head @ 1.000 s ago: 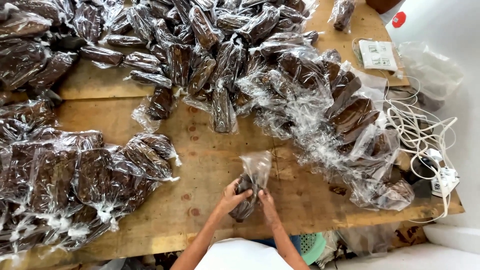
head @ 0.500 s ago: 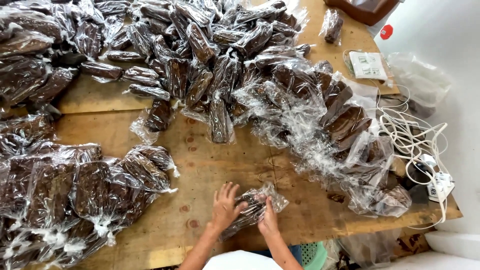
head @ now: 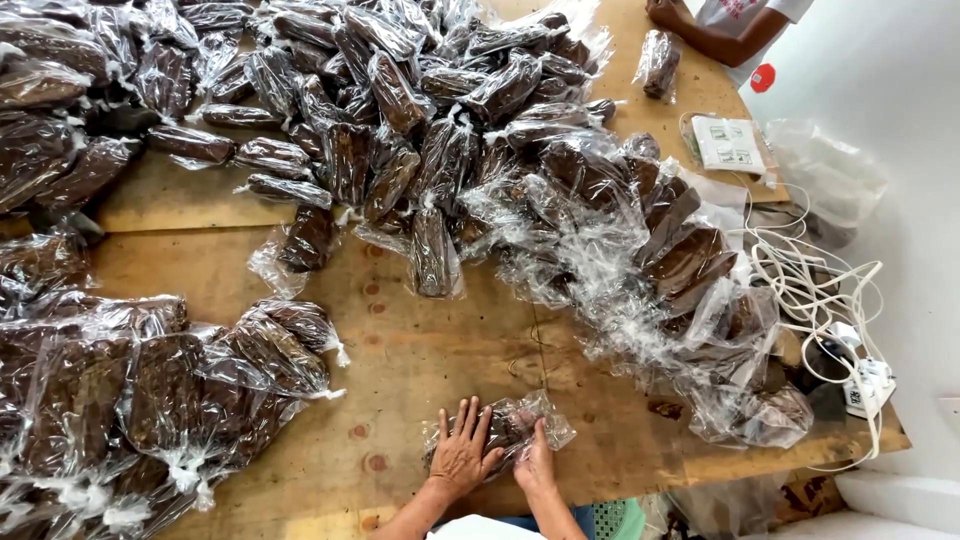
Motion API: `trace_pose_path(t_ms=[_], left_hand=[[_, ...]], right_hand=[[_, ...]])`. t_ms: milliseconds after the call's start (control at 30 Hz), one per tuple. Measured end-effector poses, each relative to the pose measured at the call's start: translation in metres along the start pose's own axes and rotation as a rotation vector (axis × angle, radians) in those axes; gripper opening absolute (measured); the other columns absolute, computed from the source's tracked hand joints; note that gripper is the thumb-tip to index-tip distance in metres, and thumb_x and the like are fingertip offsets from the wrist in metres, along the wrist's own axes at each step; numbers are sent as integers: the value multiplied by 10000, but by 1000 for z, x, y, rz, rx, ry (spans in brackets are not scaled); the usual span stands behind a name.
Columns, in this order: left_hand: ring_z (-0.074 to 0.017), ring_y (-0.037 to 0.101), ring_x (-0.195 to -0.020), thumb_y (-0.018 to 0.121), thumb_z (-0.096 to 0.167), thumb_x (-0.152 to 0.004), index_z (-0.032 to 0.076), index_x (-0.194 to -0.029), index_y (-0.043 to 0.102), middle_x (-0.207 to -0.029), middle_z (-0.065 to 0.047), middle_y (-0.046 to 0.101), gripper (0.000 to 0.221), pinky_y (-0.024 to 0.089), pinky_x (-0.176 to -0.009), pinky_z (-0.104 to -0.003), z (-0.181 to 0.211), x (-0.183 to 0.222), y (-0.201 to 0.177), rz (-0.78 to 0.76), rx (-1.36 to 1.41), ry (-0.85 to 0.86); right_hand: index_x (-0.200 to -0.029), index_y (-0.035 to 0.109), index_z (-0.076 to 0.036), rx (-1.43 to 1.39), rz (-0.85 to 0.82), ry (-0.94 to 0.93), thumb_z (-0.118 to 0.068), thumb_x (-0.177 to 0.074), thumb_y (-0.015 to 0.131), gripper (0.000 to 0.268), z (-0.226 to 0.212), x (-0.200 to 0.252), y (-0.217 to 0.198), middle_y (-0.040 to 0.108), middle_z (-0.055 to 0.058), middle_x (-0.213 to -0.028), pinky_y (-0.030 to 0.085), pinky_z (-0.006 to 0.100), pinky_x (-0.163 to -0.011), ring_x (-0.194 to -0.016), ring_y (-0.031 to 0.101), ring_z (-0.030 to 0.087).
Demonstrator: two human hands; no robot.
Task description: The person wraps dark brown rectangular food items in clear plastic bags on a wooden table. They fold the plastic around each item and tie the ends by hand, placing the finished packages on the table. Another person is visible in the background performing the same task.
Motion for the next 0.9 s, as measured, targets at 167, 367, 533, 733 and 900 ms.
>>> trace_pose_path(t_ms=[167,367,533,733,900], left_hand=[[-333,142,-1598,390,714,-979,149,-1622,281,-1721,-142,181,863,101,-1229,-655,-1,-2,1,16,-17,16],[-338,147,-1593,374,701,-1002,163,-1634,278,-1714,-139,201,835,98,-1217,-665,-3,-7,4,-24,52,29],[-365,104,-1571,398,688,-1001,112,-1632,231,-1707,-111,200,871,20,-1228,-614,-20,-20,7,-282,409,-83],[-401,542,-1333,832,565,-758,-26,-1304,616,-1384,-266,607,833,447,-1073,-510,-25,-67,-34,-293,985,54],[-230,538,-508,833,444,-885,131,-730,516,-642,-20,605,472,455,-601,-359,-16,-77,-74,-30,856,240]], right_hand=[[-1298,652,-82,-43,37,36,-516,-1000,542,538,-9,6,2,667,229,-1311,467,537,-1093,-1203,623,388],[-1330,631,-70,-95,-85,-47,-510,-1010,530,552,-29,3,7,680,187,-1282,472,530,-1082,-1181,639,340],[-1398,594,-44,60,-192,-63,-441,-1066,433,543,-54,63,69,671,213,-1309,473,475,-1085,-1218,630,347],[-1284,655,24,397,-389,-117,-330,-1039,518,451,-81,126,125,711,181,-1289,537,423,-1022,-1170,672,277],[-1631,214,-95,901,-927,-479,-353,-683,943,1224,-144,205,208,309,159,-1682,227,433,-1267,-1572,268,296]])
Point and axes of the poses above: each hand's wrist, its own x-axis away from the middle knuckle, its own y-axis out of the palm, z = x × y, the point moved 10 cm from there along -x, towards the middle knuckle
